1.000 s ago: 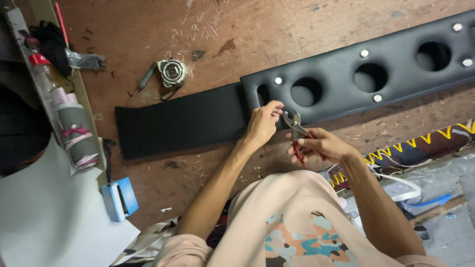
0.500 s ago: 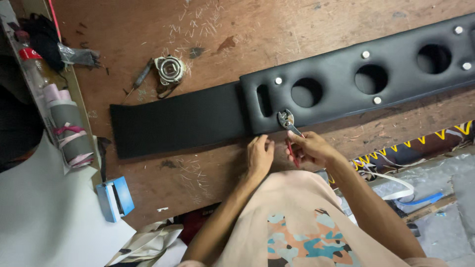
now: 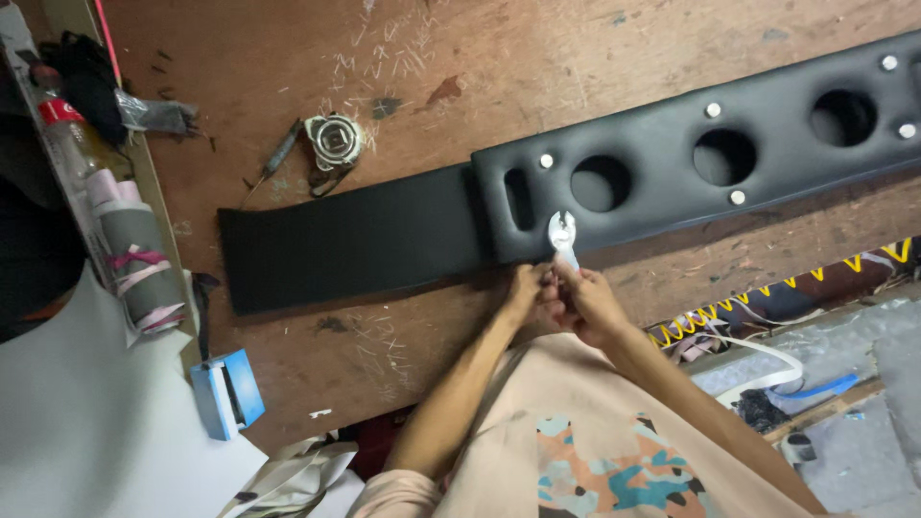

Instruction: The person aligns a black foam pad onto a long black plastic car interior panel and secures it by tightening multiple bolts with a pair of pliers. They flip the panel over to access the underside and continue tightening the fasteners.

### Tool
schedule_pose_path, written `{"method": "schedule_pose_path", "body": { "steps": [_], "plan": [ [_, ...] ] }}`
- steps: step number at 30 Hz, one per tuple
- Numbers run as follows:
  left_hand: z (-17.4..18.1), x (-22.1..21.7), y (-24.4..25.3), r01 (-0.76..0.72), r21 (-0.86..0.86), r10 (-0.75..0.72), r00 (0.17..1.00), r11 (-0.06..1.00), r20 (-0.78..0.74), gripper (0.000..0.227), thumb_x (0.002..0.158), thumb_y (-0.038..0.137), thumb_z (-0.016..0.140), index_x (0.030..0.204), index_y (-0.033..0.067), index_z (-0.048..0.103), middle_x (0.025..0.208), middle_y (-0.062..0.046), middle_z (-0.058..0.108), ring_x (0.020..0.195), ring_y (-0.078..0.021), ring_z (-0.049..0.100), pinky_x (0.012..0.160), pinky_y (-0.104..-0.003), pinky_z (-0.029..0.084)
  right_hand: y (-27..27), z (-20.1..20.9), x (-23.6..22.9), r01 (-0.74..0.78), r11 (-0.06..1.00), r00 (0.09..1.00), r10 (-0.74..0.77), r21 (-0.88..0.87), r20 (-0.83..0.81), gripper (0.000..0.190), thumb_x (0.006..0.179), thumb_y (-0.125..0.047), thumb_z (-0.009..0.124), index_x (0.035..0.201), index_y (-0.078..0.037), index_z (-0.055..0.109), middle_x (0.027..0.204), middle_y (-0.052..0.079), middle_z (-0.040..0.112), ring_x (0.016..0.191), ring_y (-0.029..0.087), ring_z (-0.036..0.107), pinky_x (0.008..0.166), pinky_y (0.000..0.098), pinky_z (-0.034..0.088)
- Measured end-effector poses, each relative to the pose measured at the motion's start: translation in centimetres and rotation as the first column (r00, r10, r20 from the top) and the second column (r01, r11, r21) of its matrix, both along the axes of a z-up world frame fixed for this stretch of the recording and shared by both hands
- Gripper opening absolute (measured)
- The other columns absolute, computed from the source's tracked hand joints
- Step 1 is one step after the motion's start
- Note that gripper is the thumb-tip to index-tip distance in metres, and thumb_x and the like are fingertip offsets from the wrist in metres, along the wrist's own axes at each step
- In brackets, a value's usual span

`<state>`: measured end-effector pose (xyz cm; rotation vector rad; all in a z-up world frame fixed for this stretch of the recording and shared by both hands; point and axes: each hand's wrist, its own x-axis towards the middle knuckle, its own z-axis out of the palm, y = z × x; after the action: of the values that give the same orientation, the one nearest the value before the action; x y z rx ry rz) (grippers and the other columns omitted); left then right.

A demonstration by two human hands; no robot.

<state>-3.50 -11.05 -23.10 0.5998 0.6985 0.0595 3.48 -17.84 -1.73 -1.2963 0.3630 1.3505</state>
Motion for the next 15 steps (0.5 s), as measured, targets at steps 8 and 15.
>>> {"method": "schedule_pose_path", "body": {
  "steps": [8,15],
  "plan": [
    [3.6,2.8,-0.8,-0.194,0.601,0.243,0.970,0.775,-0.001,0.012,0.097,0.011,0.065,0.104,0.0008,0.064,0.086,-0.006,0.068,0.066,-0.0136,0.063,0.055,-0.031,0.051,-1.3,3.1,2.2,-0.187,0.982,0.965,0.190,-0.033,0.180,0.030,0.097,-0.038,0.060,0.100,-0.008,0.061,0.075,0.004,0.065,0.052,0.013,0.060,0.038,0.0249,0.040],
    [18.4,-2.3,0.6,0.182,0.379,-0.073,0.956,0.907,-0.283,0.016,0.096,0.015,0.066,0.101,-0.0008,0.068,0.087,-0.015,0.073,0.073,-0.0265,0.069,0.061,-0.041,0.055,-6.0,3.6,4.0,-0.154,0.973,0.869,0.215,-0.169,0.445,0.027,0.093,-0.027,0.070,0.106,-0.004,0.066,0.080,0.008,0.071,0.056,0.012,0.062,0.040,0.0272,0.046]
  ]
}}
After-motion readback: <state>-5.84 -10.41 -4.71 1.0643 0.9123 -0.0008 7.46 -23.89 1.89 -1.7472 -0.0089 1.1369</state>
